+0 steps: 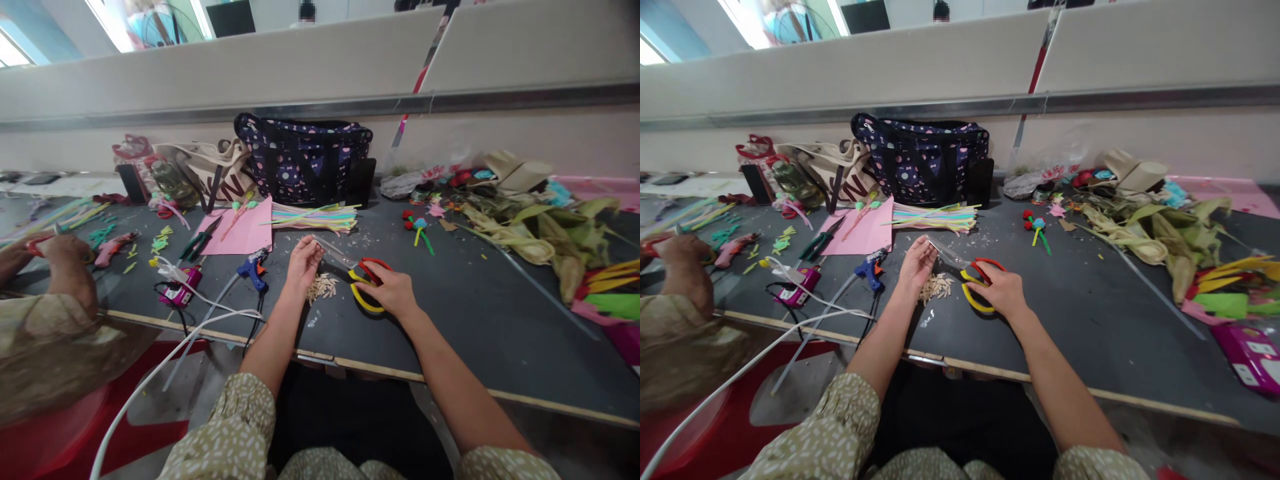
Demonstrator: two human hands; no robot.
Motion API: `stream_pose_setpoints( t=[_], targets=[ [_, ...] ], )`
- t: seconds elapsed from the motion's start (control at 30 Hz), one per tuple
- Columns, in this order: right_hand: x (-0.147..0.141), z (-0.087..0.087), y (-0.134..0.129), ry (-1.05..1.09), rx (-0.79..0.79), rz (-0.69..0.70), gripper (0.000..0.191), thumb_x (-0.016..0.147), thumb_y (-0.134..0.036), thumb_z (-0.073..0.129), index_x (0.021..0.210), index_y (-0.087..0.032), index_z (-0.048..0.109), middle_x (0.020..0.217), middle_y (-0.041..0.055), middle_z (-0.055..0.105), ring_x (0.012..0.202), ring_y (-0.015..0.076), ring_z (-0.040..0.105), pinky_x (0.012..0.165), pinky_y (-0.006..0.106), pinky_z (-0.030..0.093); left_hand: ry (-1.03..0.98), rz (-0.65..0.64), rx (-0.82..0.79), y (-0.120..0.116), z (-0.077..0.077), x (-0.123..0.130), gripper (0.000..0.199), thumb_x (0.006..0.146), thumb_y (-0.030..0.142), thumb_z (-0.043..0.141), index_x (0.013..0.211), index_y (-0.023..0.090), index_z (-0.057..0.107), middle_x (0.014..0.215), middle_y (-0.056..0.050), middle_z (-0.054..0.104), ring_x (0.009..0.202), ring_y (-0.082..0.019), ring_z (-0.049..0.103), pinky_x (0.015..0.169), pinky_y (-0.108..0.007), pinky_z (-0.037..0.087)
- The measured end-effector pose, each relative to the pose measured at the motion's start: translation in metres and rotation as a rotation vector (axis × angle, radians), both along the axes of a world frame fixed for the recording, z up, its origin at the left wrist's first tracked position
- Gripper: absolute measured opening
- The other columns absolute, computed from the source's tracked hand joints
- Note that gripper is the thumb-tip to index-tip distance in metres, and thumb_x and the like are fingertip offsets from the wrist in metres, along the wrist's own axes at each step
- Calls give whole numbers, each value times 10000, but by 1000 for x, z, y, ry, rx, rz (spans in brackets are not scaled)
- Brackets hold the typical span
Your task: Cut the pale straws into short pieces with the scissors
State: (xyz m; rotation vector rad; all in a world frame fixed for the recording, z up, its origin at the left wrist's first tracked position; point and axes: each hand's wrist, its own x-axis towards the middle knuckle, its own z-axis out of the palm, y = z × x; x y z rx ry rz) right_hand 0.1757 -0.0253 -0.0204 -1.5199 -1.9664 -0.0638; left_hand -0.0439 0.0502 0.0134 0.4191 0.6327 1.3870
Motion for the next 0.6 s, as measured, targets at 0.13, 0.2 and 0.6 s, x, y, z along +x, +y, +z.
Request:
stream_pose_setpoints(
  t=[0.13, 0.2, 0.6],
  targets=[
    [0, -1, 0, -1, 7, -3, 545, 777, -606, 586, 1149, -216, 665, 1022, 51, 722, 814, 193, 692, 716, 288, 518, 32, 25, -4, 0, 0, 1, 206, 657, 110, 747, 824, 157, 635, 704, 7, 672, 650, -84, 641, 705, -206, 506],
    [0, -2, 0, -3, 12, 0, 556, 774, -611, 589, 1153, -210, 661, 1024, 50, 722, 814, 191, 692, 726, 288, 519, 53, 35, -4, 0, 0, 1, 212, 653, 125, 755, 827, 160, 640, 734, 1, 681, 664, -89, 645, 713, -212, 505],
    [-2, 3, 0, 5, 7, -11, 550, 784, -626, 566, 1136, -216, 670, 991, 45, 730, 797, 190, 695, 709, 283, 514, 70, 48, -17, -2, 3, 1, 234, 621, 129, 777, 821, 152, 656, 647, 27, 648, 578, -61, 608, 660, -195, 512]
  ],
)
